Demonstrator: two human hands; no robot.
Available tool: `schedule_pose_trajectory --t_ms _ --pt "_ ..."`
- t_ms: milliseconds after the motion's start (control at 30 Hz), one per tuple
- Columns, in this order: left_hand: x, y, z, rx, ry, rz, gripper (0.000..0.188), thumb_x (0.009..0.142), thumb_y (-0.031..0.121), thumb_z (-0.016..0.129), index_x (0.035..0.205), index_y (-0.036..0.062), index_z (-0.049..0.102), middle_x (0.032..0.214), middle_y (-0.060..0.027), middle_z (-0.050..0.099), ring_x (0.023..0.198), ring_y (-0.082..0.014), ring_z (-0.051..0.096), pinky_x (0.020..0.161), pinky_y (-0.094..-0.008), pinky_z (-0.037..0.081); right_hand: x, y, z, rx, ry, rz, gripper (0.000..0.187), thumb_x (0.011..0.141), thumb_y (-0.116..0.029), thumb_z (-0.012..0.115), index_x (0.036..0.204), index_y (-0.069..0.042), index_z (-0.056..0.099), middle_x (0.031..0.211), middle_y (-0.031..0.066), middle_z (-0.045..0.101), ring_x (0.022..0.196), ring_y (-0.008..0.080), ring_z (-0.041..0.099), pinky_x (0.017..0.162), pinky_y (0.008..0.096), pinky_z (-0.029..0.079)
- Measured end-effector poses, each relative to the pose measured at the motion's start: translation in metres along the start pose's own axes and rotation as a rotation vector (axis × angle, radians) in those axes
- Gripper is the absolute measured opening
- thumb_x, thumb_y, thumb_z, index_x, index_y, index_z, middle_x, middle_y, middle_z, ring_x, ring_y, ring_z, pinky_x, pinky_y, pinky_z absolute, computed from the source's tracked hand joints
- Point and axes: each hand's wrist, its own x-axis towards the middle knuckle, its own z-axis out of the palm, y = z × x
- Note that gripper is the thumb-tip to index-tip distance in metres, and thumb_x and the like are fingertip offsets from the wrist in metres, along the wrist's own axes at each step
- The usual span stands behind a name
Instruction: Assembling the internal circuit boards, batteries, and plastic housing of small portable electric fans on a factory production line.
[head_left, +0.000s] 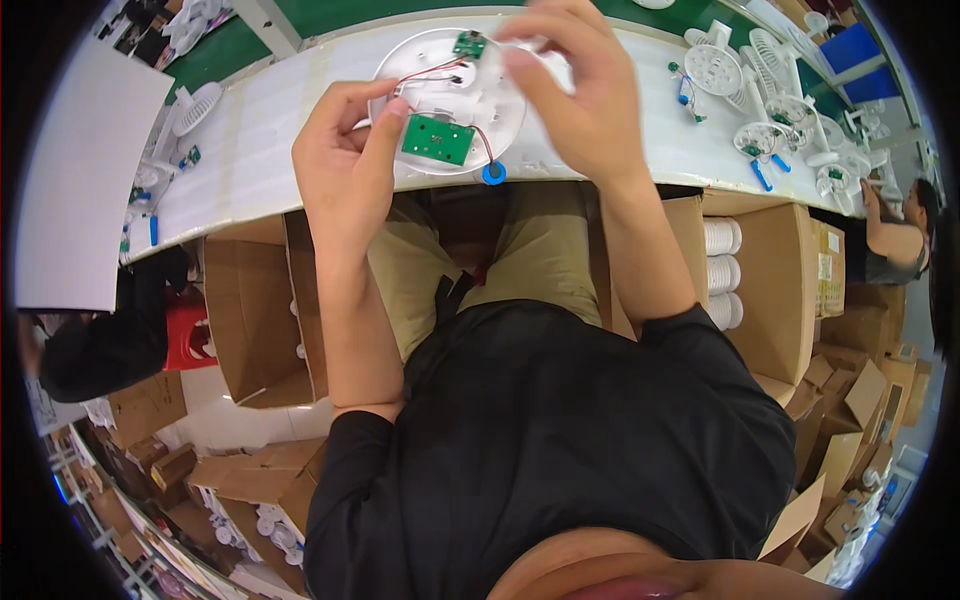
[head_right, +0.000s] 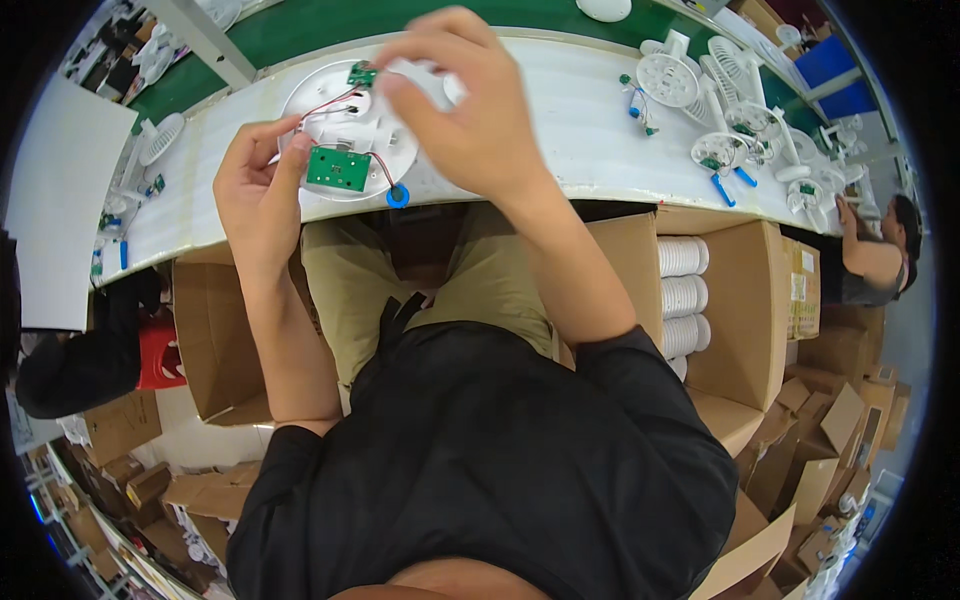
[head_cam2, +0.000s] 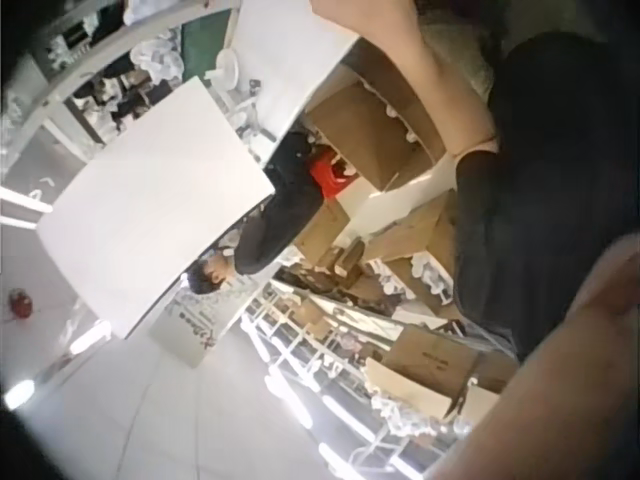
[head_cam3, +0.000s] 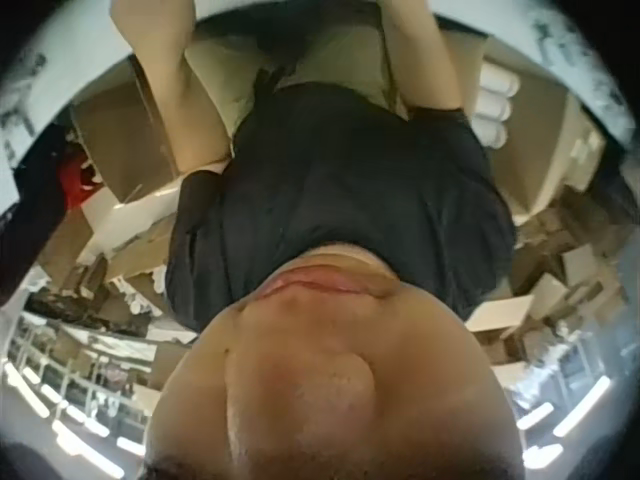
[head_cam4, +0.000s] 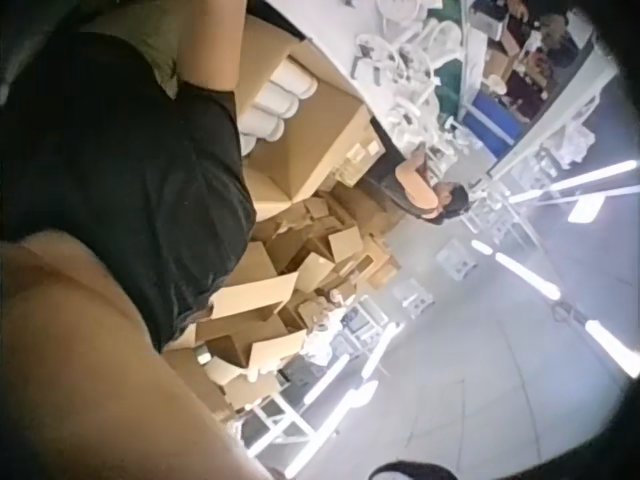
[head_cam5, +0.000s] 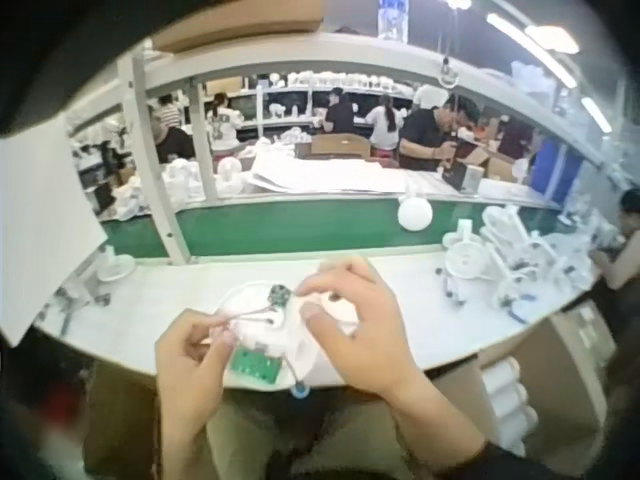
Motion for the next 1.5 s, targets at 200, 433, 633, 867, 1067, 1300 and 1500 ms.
schedule_pose_trajectory --t_ms 200,433,633,867,1067,1300,1500 --pt "-0.005 0.0 -0.003 0.049 0.092 -0.009 0.02 0.089 0.003 0.067 0.107 -0.0039 0.064 0.093 -0.0134 0.068 0.077 -0.0113 0.059 0.07 -0.0185 0.047 -0.086 -0.007 0.025 0.274 0.107 0.263 0.022 0.083 -0.005 0.065 0.105 -0.003 0.067 0.096 0.0062 0.064 0.086 0.0178 0.057 0.075 0.0282 0.047" --pt "-0.009 0.003 -0.011 0.129 0.168 0.016 0.02 0.089 0.003 0.068 0.107 -0.0036 0.063 0.094 -0.0146 0.069 0.08 -0.0128 0.062 0.071 -0.0195 0.049 -0.065 -0.048 0.018 0.37 -0.214 0.387 0.029 0.083 0.003 0.062 0.112 0.001 0.066 0.096 0.0104 0.064 0.078 0.0165 0.06 0.069 0.0224 0.05" --pt "-0.02 -0.005 -0.005 0.125 0.189 0.002 0.02 0.089 0.003 0.067 0.108 -0.0033 0.062 0.094 -0.0154 0.068 0.081 -0.0139 0.063 0.07 -0.0204 0.051 -0.05 -0.04 0.014 0.733 -0.178 0.607 0.027 0.084 0.002 0.066 0.111 0.002 0.068 0.089 0.0096 0.065 0.071 0.013 0.058 0.06 0.0199 0.047" --pt "-0.018 -0.002 0.006 0.133 0.234 0.03 0.019 0.09 0.004 0.066 0.108 -0.0028 0.06 0.096 -0.0162 0.067 0.079 -0.0143 0.063 0.07 -0.0205 0.051 -0.038 -0.023 0.046 0.231 0.193 0.261 0.018 0.082 -0.004 0.074 0.1 0.0 0.073 0.082 0.0064 0.063 0.068 0.0101 0.053 0.059 0.0185 0.041" --pt "-0.014 -0.006 0.005 0.128 0.226 0.091 0.018 0.091 0.005 0.066 0.106 -0.0025 0.06 0.097 -0.0164 0.066 0.078 -0.0135 0.062 0.069 -0.0205 0.051 -0.029 -0.023 0.05 0.102 0.217 0.324 0.019 0.08 -0.009 0.078 0.096 -0.001 0.074 0.09 0.0075 0.061 0.073 0.0113 0.051 0.063 0.0202 0.041" --pt "-0.01 -0.001 0.007 0.134 0.217 0.075 0.016 0.091 0.006 0.066 0.103 -0.0023 0.06 0.093 -0.0134 0.065 0.076 -0.013 0.06 0.065 -0.0206 0.05 -0.02 0.002 0.056 0.063 0.238 0.164 0.013 0.082 -0.009 0.074 0.092 -0.002 0.074 0.111 0.0113 0.057 0.086 0.0146 0.053 0.07 0.023 0.043" --pt "0.0 -0.002 -0.014 0.139 0.267 0.092 0.015 0.091 0.005 0.065 0.102 -0.0024 0.059 0.092 -0.0128 0.064 0.075 -0.0135 0.06 0.063 -0.0209 0.051 -0.013 0.005 0.076 0.481 0.369 0.218 0.017 0.086 -0.009 0.067 0.102 -0.004 0.071 0.115 0.0121 0.058 0.094 0.0173 0.058 0.076 0.0255 0.047"
